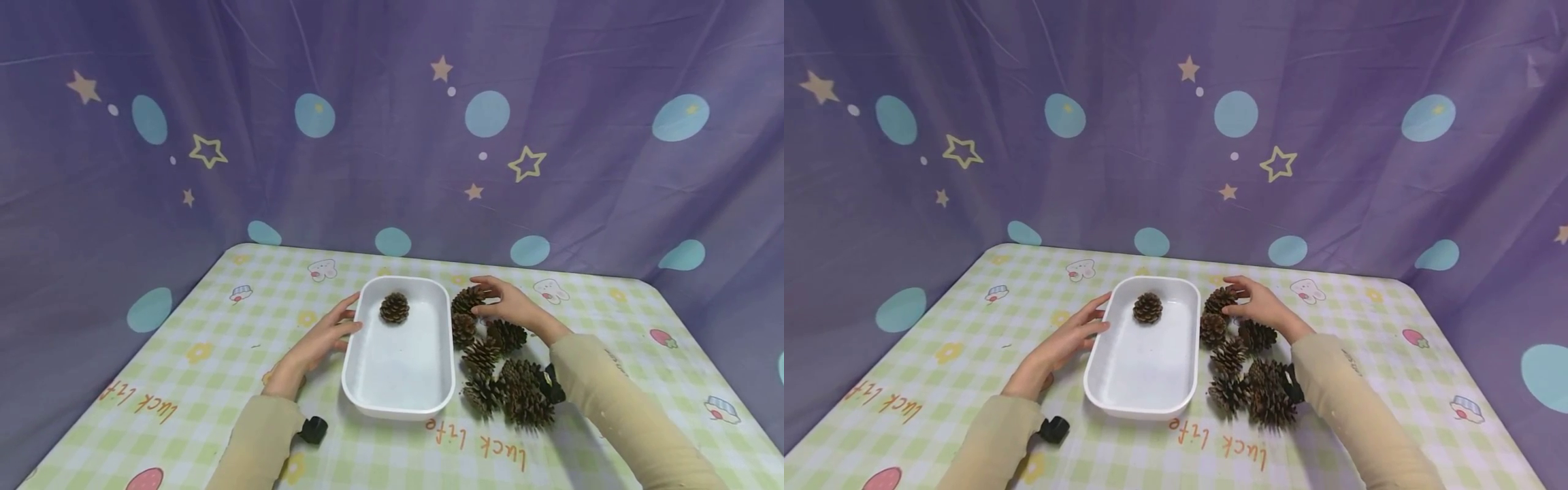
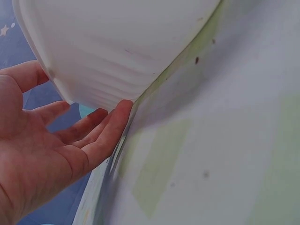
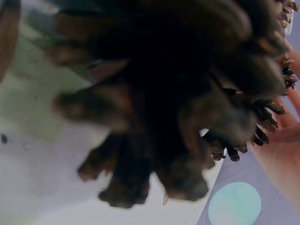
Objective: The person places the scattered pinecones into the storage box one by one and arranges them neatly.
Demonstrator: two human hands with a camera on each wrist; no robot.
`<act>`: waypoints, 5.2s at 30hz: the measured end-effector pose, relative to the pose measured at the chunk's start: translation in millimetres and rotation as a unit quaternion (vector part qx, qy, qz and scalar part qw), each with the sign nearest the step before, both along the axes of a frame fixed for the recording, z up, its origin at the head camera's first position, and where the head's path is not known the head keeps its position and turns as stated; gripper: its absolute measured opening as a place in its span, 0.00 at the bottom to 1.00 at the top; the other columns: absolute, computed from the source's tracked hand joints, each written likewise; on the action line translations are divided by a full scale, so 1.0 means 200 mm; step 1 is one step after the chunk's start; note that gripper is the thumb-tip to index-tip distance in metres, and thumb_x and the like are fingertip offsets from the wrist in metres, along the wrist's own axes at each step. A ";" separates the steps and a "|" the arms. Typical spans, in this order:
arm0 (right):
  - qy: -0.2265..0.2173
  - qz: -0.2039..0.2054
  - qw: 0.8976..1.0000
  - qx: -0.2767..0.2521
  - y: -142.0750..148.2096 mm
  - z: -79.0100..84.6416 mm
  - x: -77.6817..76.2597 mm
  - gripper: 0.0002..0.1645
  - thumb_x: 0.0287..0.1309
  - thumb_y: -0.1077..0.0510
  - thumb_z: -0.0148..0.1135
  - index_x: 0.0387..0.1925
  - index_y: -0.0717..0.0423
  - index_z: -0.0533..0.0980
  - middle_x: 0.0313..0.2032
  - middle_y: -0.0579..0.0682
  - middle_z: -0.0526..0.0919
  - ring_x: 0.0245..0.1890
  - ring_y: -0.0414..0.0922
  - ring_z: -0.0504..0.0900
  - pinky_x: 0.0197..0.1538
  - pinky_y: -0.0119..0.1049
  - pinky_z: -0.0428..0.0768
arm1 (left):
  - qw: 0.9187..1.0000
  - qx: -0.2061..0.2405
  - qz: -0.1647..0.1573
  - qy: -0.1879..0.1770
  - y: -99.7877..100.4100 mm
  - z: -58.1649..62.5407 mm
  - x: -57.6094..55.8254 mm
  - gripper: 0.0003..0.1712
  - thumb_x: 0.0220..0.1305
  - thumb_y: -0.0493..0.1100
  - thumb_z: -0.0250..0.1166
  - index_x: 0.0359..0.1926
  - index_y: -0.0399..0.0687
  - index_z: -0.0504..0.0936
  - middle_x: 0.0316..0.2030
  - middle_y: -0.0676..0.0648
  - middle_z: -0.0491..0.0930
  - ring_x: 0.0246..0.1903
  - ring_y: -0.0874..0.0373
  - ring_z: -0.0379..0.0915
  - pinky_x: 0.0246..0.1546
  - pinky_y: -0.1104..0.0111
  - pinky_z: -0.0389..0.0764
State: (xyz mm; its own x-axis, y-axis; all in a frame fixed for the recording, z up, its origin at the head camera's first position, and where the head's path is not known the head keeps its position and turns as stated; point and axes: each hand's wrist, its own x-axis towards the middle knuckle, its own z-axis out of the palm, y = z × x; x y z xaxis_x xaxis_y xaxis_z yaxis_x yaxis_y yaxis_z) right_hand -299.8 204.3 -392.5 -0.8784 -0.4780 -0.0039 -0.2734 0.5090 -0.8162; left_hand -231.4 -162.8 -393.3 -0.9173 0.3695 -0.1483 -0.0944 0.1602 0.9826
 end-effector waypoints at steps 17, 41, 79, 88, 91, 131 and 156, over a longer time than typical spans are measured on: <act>0.022 -0.017 0.999 0.029 0.01 0.02 0.03 0.36 0.55 0.55 0.62 0.63 0.62 0.61 0.58 0.65 0.66 0.57 0.62 0.67 0.47 0.48 0.77 | 1.000 0.004 -0.001 0.001 -0.01 -0.11 -0.06 0.36 0.66 0.44 0.53 0.70 0.60 0.47 0.61 0.37 0.57 0.54 0.41 0.67 0.46 0.57 0.78; 0.033 -0.053 0.998 0.025 0.03 0.08 0.00 0.36 0.48 0.50 0.68 0.57 0.57 0.66 0.57 0.58 0.69 0.55 0.56 0.69 0.53 0.51 0.73 | 1.000 -0.002 0.002 -0.002 -0.02 -0.11 -0.06 0.36 0.66 0.42 0.52 0.70 0.60 0.48 0.61 0.36 0.58 0.52 0.42 0.68 0.45 0.56 0.78; 0.048 -0.037 0.998 0.004 -0.32 0.28 0.06 0.34 0.43 0.47 0.71 0.51 0.52 0.69 0.50 0.52 0.73 0.49 0.49 0.72 0.50 0.44 0.75 | 1.000 -0.005 -0.002 0.004 -0.02 -0.09 -0.04 0.36 0.66 0.45 0.53 0.70 0.62 0.48 0.61 0.37 0.58 0.52 0.43 0.69 0.44 0.59 0.79; 0.090 0.004 0.995 0.031 -0.39 0.22 0.03 0.30 0.43 0.49 0.71 0.48 0.51 0.70 0.44 0.51 0.74 0.44 0.47 0.75 0.51 0.47 0.75 | 1.000 -0.003 -0.003 -0.003 -0.02 -0.06 -0.04 0.36 0.66 0.42 0.52 0.71 0.58 0.46 0.62 0.35 0.56 0.53 0.39 0.67 0.45 0.56 0.78; 0.099 0.013 0.994 0.041 -0.41 0.21 0.03 0.30 0.43 0.49 0.71 0.48 0.51 0.70 0.44 0.50 0.75 0.44 0.47 0.75 0.50 0.47 0.76 | 1.000 0.000 -0.005 -0.006 -0.02 -0.05 -0.03 0.36 0.67 0.41 0.51 0.71 0.57 0.45 0.62 0.34 0.56 0.54 0.37 0.65 0.46 0.56 0.77; 0.157 0.058 0.965 0.199 -0.47 0.14 0.02 0.31 0.49 0.51 0.67 0.55 0.56 0.72 0.51 0.52 0.74 0.49 0.49 0.74 0.50 0.44 0.75 | 1.000 0.002 -0.009 0.007 -0.03 -0.11 -0.06 0.36 0.66 0.44 0.53 0.70 0.61 0.47 0.61 0.36 0.58 0.53 0.41 0.67 0.45 0.58 0.78; 0.150 0.051 0.970 0.182 -0.45 0.14 0.01 0.29 0.51 0.56 0.65 0.56 0.56 0.71 0.54 0.53 0.73 0.52 0.50 0.73 0.52 0.43 0.75 | 1.000 0.008 -0.009 0.004 -0.03 -0.10 -0.06 0.37 0.65 0.45 0.54 0.70 0.61 0.46 0.61 0.37 0.58 0.54 0.42 0.67 0.45 0.58 0.79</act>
State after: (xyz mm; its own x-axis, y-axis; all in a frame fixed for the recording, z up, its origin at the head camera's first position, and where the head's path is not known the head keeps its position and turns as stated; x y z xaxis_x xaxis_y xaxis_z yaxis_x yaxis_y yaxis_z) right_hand -297.1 114.3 -364.3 -0.8138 -0.5781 0.0600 -0.5357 0.7061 -0.4631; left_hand -244.1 -169.3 -413.9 -0.9115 0.3881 -0.1360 -0.0846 0.1465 0.9856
